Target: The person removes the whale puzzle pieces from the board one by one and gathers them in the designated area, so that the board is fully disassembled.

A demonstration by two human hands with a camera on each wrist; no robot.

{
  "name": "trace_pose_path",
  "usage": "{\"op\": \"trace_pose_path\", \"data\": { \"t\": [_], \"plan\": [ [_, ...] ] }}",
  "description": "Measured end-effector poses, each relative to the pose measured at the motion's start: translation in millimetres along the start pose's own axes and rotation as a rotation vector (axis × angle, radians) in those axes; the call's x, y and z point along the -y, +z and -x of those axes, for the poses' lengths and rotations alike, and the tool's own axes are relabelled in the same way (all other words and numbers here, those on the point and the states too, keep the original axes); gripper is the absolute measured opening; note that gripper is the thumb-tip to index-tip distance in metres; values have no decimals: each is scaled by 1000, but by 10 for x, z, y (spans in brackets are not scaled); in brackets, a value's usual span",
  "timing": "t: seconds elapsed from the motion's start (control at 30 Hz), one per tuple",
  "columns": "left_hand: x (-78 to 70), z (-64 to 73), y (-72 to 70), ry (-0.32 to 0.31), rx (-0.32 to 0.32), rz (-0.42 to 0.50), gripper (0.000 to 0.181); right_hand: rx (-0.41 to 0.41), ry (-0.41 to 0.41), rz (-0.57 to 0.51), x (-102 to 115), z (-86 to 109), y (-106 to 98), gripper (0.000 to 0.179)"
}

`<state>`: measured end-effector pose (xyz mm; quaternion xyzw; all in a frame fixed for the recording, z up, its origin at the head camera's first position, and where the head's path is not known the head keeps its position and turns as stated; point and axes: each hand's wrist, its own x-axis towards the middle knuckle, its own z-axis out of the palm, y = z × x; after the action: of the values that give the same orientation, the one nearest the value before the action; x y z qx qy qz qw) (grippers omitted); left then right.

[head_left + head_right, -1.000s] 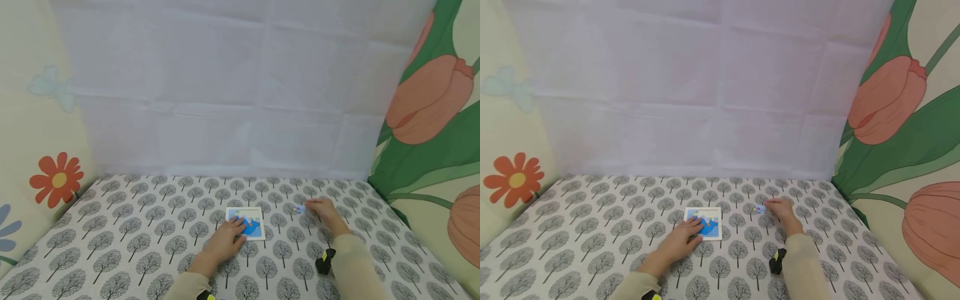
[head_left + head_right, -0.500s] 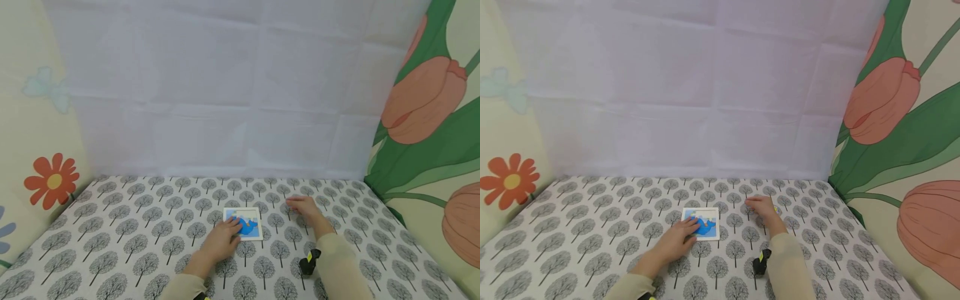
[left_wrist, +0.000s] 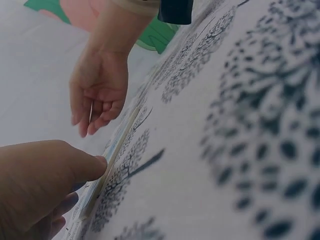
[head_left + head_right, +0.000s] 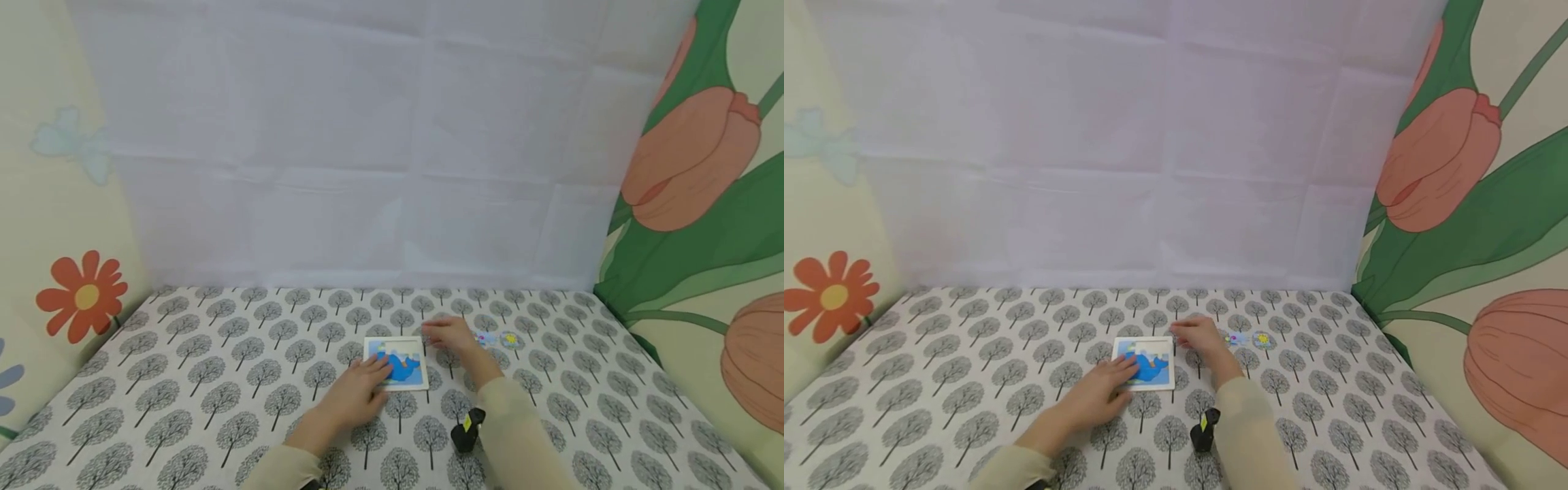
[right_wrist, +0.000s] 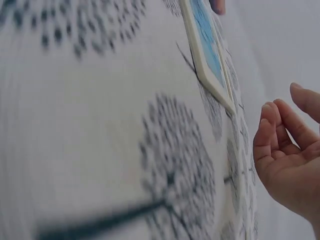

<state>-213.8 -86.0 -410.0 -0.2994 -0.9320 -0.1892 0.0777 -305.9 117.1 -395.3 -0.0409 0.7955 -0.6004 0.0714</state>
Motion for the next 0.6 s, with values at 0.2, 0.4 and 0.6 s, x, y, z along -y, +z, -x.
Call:
{"op": "trace_pose_path", "data": {
  "t": [0.2, 0.4, 0.6],
  "plan": [
    [32, 34, -2, 22, 36, 20, 48, 23, -1, -53, -2, -52, 220, 28],
    [57, 46, 28, 41, 25, 25, 51, 50, -9, -86, 17, -50, 392, 25],
    [81, 54, 41, 48, 21, 35, 51, 50, 30, -39, 41, -66, 496, 24]
  ]
}}
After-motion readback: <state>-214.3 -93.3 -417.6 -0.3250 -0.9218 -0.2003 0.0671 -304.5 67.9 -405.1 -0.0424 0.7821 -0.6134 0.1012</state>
